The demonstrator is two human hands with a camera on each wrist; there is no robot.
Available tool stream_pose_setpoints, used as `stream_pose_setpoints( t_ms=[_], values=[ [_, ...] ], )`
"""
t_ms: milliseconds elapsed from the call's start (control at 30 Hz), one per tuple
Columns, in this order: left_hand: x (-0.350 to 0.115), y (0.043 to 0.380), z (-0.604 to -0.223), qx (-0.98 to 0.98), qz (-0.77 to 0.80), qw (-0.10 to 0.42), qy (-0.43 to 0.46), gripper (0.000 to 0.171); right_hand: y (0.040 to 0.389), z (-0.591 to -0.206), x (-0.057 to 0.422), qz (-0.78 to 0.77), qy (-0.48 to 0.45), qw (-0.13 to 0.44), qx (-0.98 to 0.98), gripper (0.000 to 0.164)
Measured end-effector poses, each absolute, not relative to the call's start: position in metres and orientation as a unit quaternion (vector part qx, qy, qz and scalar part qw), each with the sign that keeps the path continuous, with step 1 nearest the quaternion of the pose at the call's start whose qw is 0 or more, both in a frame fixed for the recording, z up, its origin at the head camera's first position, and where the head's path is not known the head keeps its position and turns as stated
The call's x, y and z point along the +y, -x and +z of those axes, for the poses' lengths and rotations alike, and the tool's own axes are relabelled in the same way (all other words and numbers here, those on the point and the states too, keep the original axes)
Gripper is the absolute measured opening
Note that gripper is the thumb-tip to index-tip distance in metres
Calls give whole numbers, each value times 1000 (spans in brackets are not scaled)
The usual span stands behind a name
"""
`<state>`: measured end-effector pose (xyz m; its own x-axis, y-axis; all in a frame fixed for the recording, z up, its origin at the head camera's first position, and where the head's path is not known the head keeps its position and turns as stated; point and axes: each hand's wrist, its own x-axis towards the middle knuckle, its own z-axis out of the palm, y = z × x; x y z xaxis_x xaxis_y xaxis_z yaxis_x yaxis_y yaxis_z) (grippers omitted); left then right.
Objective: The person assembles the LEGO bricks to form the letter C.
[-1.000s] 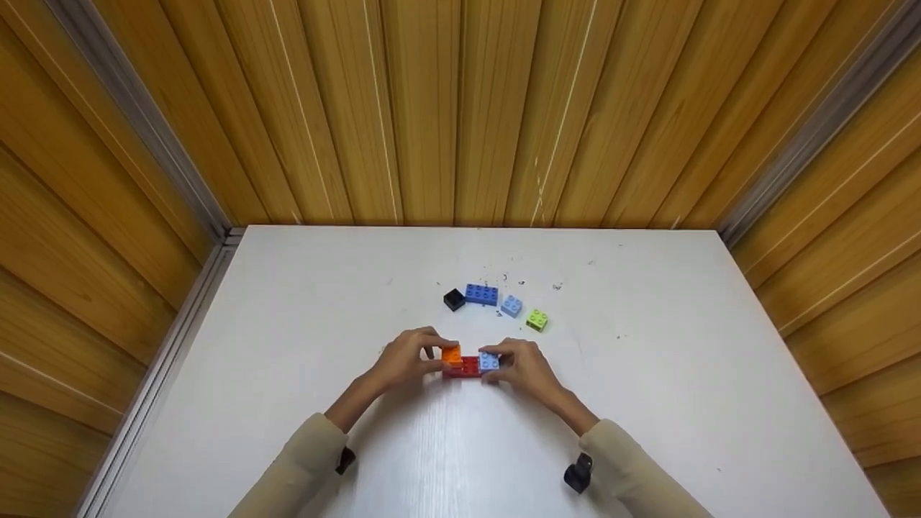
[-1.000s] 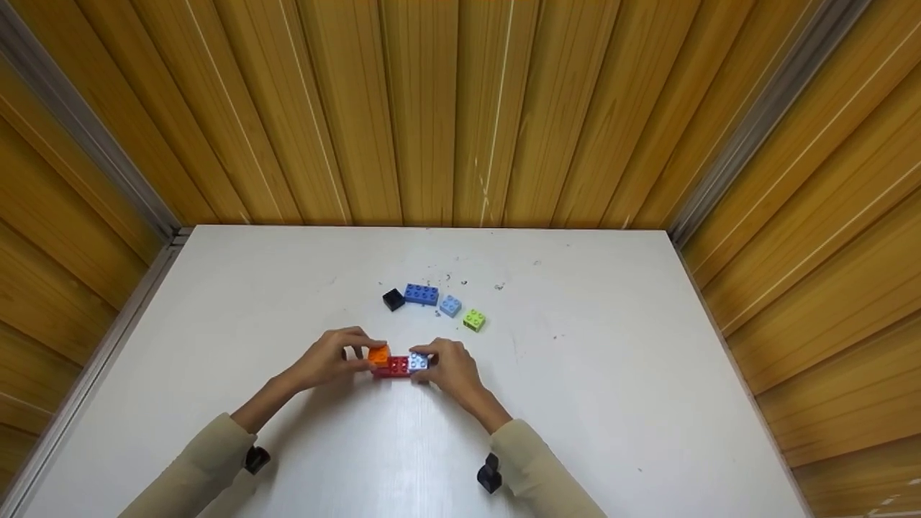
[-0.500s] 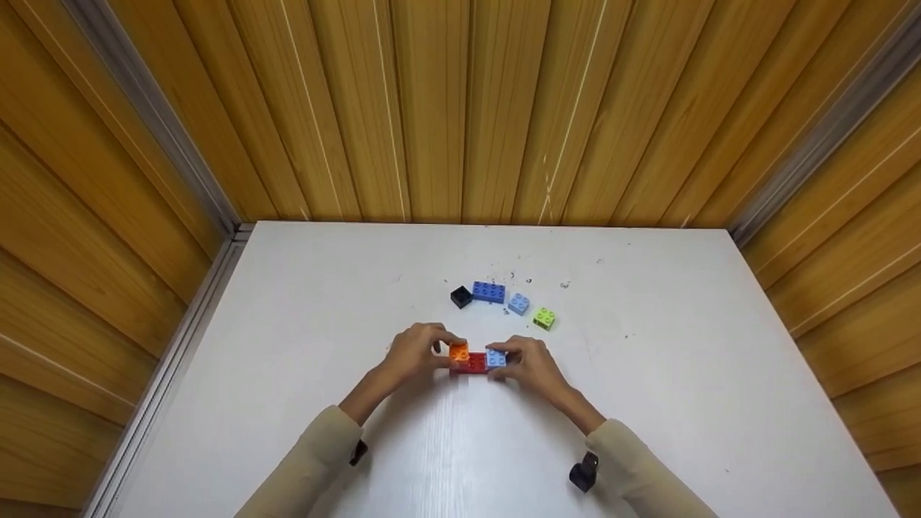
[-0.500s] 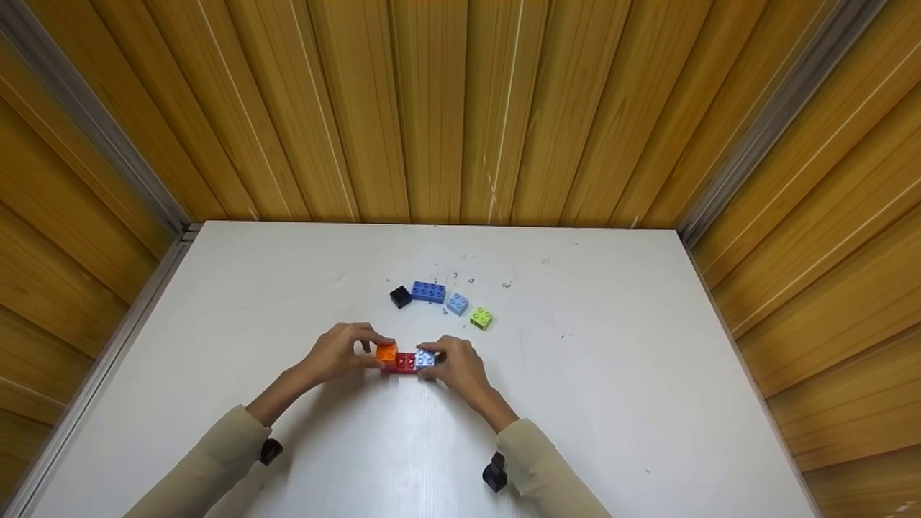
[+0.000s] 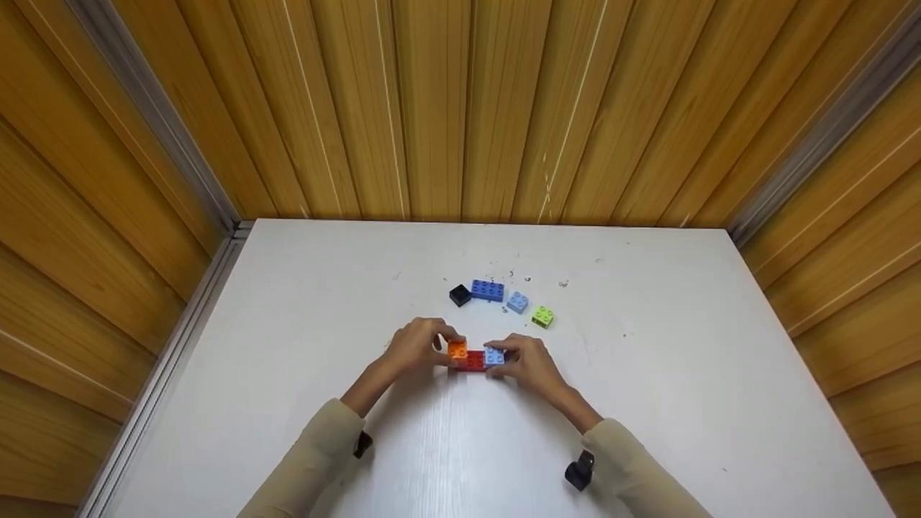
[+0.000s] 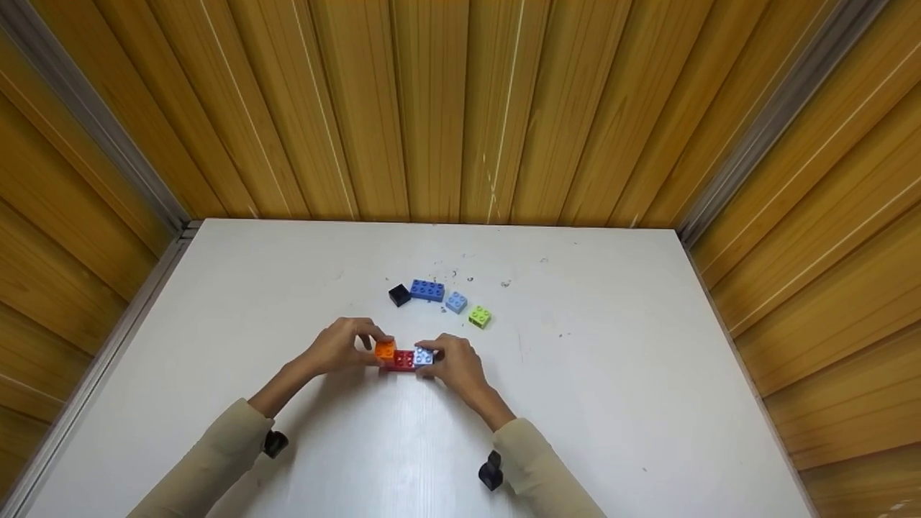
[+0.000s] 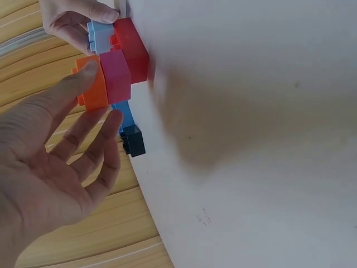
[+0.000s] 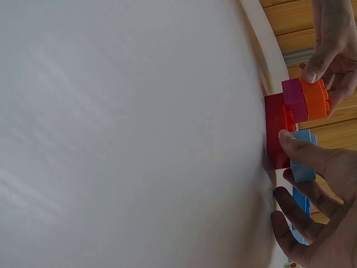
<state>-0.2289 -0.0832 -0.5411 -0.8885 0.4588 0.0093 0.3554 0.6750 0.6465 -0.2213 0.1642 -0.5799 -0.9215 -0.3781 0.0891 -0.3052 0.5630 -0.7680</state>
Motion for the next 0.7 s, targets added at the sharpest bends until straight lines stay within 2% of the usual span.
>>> stream_pose_setpoints(
  t_ms=[267, 400, 567, 700],
  values=[
    [-96, 243, -549, 852, 420, 112, -291, 32, 222, -577, 165, -417, 182, 41, 890, 44],
    [-99, 256, -552, 828, 467, 119, -286, 32, 222, -576, 165, -420, 174, 52, 889, 44],
    [-94, 272, -563, 825, 507, 89, -234, 35, 221, -578, 164, -420, 172, 58, 889, 43],
    [-86, 286, -571, 835, 512, 34, -197, 35, 221, -578, 164, -424, 177, 56, 886, 43]
  ],
)
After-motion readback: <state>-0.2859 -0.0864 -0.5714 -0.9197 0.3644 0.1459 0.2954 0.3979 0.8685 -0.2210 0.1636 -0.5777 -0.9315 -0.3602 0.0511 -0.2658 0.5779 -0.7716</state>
